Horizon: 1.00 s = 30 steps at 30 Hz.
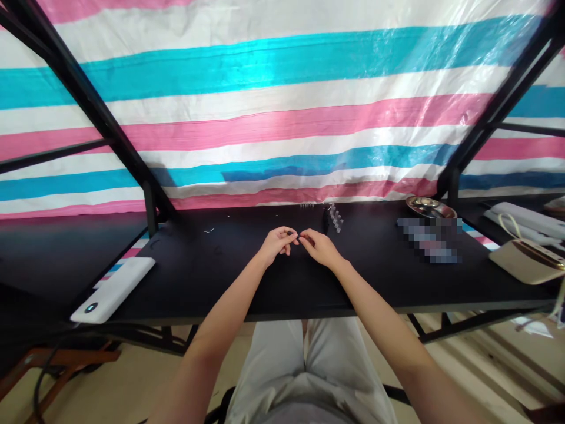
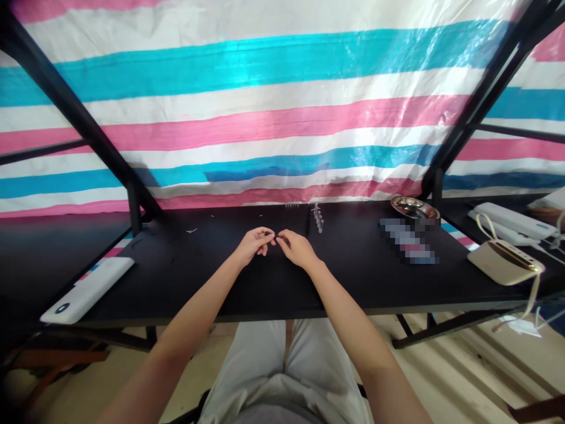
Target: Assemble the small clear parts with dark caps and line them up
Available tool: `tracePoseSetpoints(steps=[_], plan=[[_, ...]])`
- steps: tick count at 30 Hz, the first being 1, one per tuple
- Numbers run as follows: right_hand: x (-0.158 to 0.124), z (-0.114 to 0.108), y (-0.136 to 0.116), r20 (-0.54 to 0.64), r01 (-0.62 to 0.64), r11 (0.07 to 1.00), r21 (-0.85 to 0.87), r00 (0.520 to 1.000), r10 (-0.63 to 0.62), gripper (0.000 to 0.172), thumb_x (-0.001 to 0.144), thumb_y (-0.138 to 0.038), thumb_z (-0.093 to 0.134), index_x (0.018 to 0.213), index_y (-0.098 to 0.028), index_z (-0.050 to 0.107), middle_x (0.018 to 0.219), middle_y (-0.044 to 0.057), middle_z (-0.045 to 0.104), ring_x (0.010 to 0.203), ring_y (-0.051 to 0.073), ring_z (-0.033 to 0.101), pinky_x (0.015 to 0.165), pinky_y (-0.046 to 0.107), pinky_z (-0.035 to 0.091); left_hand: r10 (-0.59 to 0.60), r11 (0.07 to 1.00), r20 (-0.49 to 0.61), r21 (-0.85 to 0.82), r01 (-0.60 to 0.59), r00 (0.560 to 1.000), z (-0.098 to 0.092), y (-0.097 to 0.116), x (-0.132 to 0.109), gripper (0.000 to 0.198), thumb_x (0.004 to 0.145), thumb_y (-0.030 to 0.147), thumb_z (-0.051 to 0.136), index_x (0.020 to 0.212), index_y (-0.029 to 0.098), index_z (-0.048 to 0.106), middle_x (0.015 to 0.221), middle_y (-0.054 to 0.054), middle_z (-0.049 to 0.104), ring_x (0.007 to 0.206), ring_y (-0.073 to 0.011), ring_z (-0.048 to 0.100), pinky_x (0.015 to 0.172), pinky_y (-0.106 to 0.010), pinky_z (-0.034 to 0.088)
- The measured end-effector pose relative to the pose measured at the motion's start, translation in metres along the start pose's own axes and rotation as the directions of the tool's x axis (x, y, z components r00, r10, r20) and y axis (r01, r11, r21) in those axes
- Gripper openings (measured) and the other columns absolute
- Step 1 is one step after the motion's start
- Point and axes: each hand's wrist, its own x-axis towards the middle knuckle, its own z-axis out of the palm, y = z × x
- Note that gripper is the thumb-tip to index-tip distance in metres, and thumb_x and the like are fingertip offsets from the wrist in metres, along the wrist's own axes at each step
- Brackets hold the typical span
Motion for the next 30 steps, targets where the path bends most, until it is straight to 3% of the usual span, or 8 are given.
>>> tracePoseSetpoints(steps=[4,9,15,25,30], plan=[[0.000,0.001,0.002,0.006,0.010,1.000,0.009,1.000,-0.010,0.022,0.088,-0.033,0.042,0.097,-0.020,0.058,0.086,0.003,0.063,0.068,0.012,0.056,0.065,0.023,0.041,0.012,1.000,0.051,0.023,-0.013,0.999,0.001,-0.001,-0.001,0.036,0.071,0.038,0.065,0.095,0.012,0.057,0.074,-0.005,0.066,0.038,-0.0050,0.050,0.034,-0.017,0.025],[0.001,0.004,0.007,0.014,0.027,1.000,-0.004,1.000,-0.027,0.021,0.088,-0.028,0.042,0.097,-0.020,0.059,0.090,0.004,0.064,0.073,0.013,0.057,0.069,0.024,0.041,0.018,1.000,0.034,0.017,-0.018,0.999,0.002,-0.002,0.000,0.034,0.073,0.037,0.063,0.095,0.012,0.057,0.075,-0.005,0.065,0.039,-0.0048,0.050,0.034,-0.016,0.025],[0.002,0.004,0.008,0.068,0.025,0.999,-0.037,0.997,-0.023,0.017,0.086,-0.025,0.045,0.091,-0.020,0.061,0.087,0.004,0.063,0.069,0.012,0.055,0.064,0.023,0.040,0.010,0.999,0.041,0.033,-0.012,0.999,0.003,-0.005,0.001,0.033,0.073,0.034,0.063,0.095,0.011,0.056,0.075,-0.005,0.065,0.039,-0.0047,0.051,0.034,-0.015,0.024],[0.002,0.005,0.011,0.066,0.012,0.993,-0.120,0.998,-0.004,0.016,0.084,-0.027,0.049,0.089,-0.019,0.062,0.086,0.003,0.056,0.067,0.010,0.052,0.065,0.023,0.041,0.056,0.998,-0.151,0.009,-0.055,0.987,0.004,-0.006,0.003,0.035,0.069,0.043,0.065,0.081,0.012,0.054,0.063,0.000,0.061,0.034,-0.0034,0.044,0.033,-0.016,0.025],[-0.001,-0.003,0.009,-0.056,-0.099,0.982,-0.161,0.994,0.091,0.017,0.083,-0.029,0.050,0.088,-0.019,0.062,0.080,0.003,0.057,0.066,0.011,0.053,0.064,0.023,0.041,0.087,0.996,-0.279,0.046,-0.077,0.956,-0.003,-0.009,0.005,0.035,0.069,0.046,0.063,0.074,0.013,0.051,0.062,0.000,0.060,0.033,-0.0026,0.041,0.032,-0.016,0.025]])
